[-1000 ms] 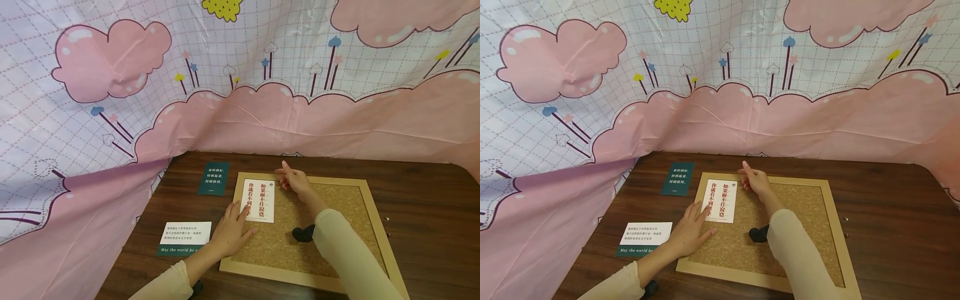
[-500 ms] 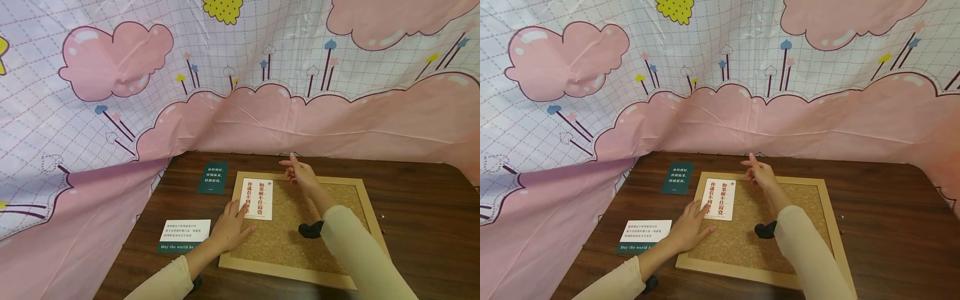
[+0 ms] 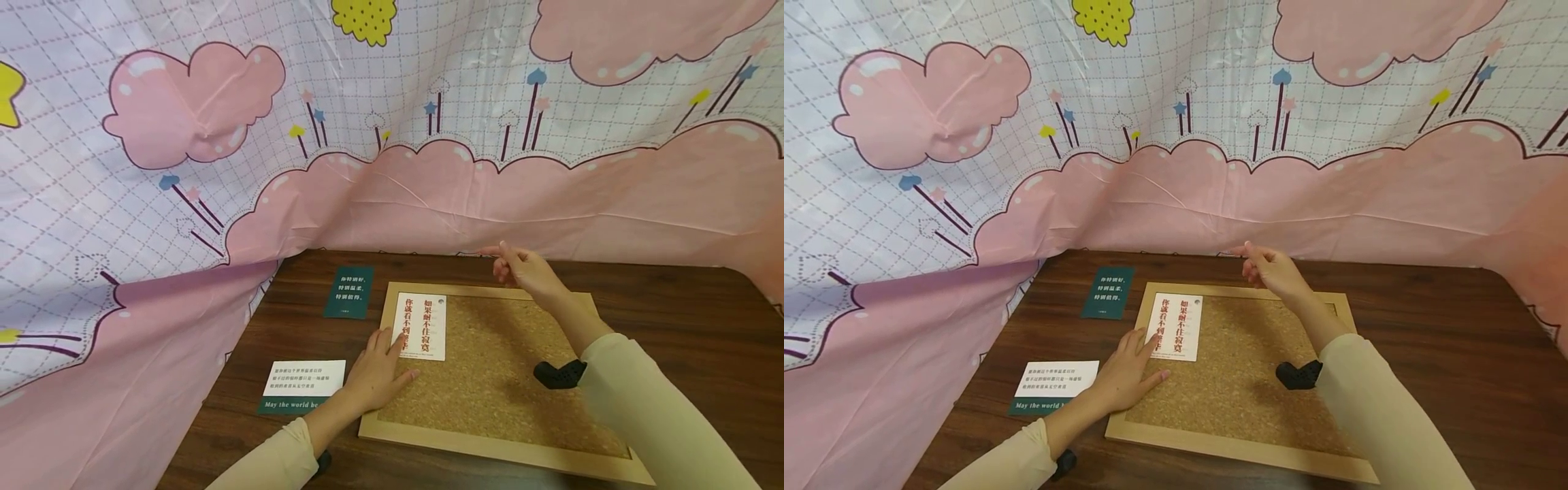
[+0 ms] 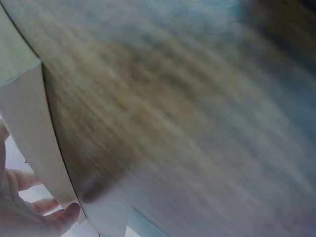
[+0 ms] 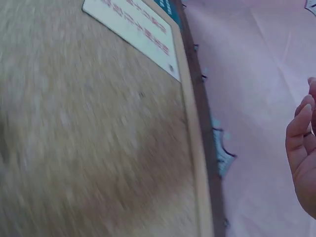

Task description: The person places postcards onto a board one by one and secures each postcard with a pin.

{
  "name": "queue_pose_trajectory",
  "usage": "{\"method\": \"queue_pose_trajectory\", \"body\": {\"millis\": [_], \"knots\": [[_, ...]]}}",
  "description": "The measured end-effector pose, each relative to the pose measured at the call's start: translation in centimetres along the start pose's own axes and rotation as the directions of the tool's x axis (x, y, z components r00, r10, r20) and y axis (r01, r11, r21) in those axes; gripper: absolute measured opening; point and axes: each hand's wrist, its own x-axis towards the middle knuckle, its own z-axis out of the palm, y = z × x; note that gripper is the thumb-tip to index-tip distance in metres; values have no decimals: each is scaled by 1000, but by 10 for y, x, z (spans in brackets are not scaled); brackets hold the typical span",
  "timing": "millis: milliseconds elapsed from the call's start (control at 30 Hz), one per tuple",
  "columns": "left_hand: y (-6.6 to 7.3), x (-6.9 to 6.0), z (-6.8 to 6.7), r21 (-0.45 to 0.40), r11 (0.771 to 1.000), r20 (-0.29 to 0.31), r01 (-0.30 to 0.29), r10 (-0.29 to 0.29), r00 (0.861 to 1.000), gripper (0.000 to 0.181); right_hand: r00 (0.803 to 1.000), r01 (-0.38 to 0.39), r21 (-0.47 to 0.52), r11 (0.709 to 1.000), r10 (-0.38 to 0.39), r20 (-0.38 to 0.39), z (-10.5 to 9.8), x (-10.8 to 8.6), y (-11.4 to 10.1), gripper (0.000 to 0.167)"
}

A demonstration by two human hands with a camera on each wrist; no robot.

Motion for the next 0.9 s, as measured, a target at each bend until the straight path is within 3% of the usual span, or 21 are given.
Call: {"method": "queue_pose_trajectory", "body": {"millis": [133, 300, 400, 500, 600, 900], "knots": [[1, 0, 1, -4, 1000, 0, -3, 3, 1000, 72, 996, 83, -189, 979, -88, -19, -18, -15, -7, 49], [1, 0, 2, 4, 1000, -6, -6, 6, 1000, 73, 981, 174, -468, 867, -195, 3, -30, -40, -17, 54], [1, -1, 2, 4, 1000, -8, -10, 10, 1000, 74, 968, 235, -550, 802, -244, 59, -34, -57, -18, 69], [1, -1, 1, -1, 1000, -5, -6, 6, 1000, 74, 963, 261, -600, 756, -247, 107, -33, -73, -14, 81], [1, -2, 0, -7, 1000, -6, -2, 2, 1000, 73, 960, 275, -616, 738, -248, 130, -31, -85, -7, 85], [1, -1, -1, -2, 1000, -27, -20, 20, 999, 71, 944, 317, -607, 729, -304, 128, -27, -99, 1, 84]]}}
